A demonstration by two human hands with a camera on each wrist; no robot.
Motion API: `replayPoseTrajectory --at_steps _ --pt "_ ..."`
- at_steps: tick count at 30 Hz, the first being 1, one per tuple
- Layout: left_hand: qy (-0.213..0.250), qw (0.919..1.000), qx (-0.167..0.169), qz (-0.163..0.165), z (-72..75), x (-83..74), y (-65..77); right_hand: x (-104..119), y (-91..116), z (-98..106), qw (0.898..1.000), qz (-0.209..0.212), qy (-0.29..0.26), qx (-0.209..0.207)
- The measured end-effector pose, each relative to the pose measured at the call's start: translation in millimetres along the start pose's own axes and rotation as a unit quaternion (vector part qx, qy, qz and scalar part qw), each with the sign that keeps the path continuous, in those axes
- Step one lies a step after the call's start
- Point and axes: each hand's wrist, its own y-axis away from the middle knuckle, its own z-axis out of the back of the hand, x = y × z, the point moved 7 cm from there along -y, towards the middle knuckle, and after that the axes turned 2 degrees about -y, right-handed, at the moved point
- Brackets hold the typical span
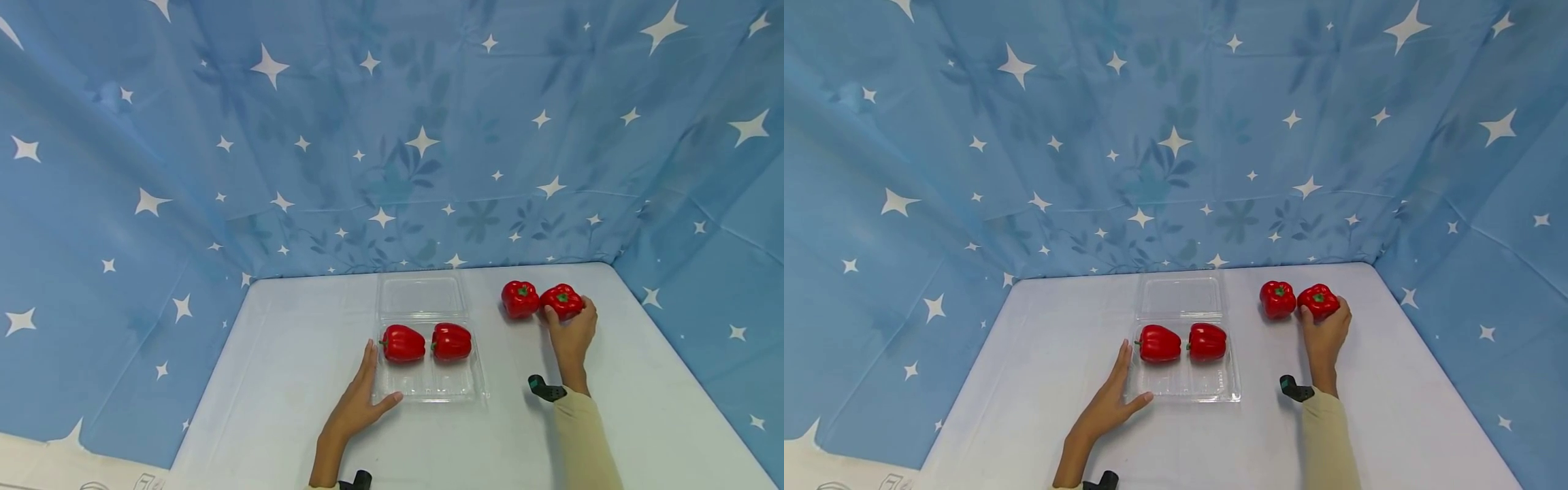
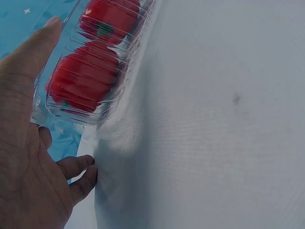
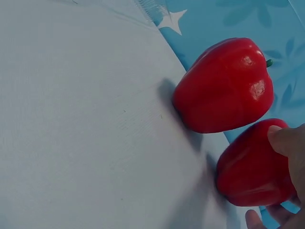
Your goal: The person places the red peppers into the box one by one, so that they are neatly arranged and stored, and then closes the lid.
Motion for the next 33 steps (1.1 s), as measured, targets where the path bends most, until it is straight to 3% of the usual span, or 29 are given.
replayPoseTrajectory --at_steps 9,18,24,28,33 --pt "0.004 1.0000 0.001 0.002 1.0 0.5 -0.3 5 3 14 0.997 -0.005 -0.045 -0.069" --pt "-0.007 1.0000 0.001 0.004 -0.7 2.2 1.3 3 9 19 0.996 -0.027 -0.052 -0.073" --pt "-0.009 0.9999 0.000 0.004 0.2 2.1 0.3 0 11 24 0.992 -0.026 -0.079 -0.097" --pt "-0.009 1.0000 0.001 0.002 0.4 0.7 0.0 -3 13 28 0.987 -0.048 -0.105 -0.111" --pt "-0.008 0.9999 0.004 0.006 0.5 -0.1 0.2 -6 16 29 0.982 -0.080 -0.139 -0.096"
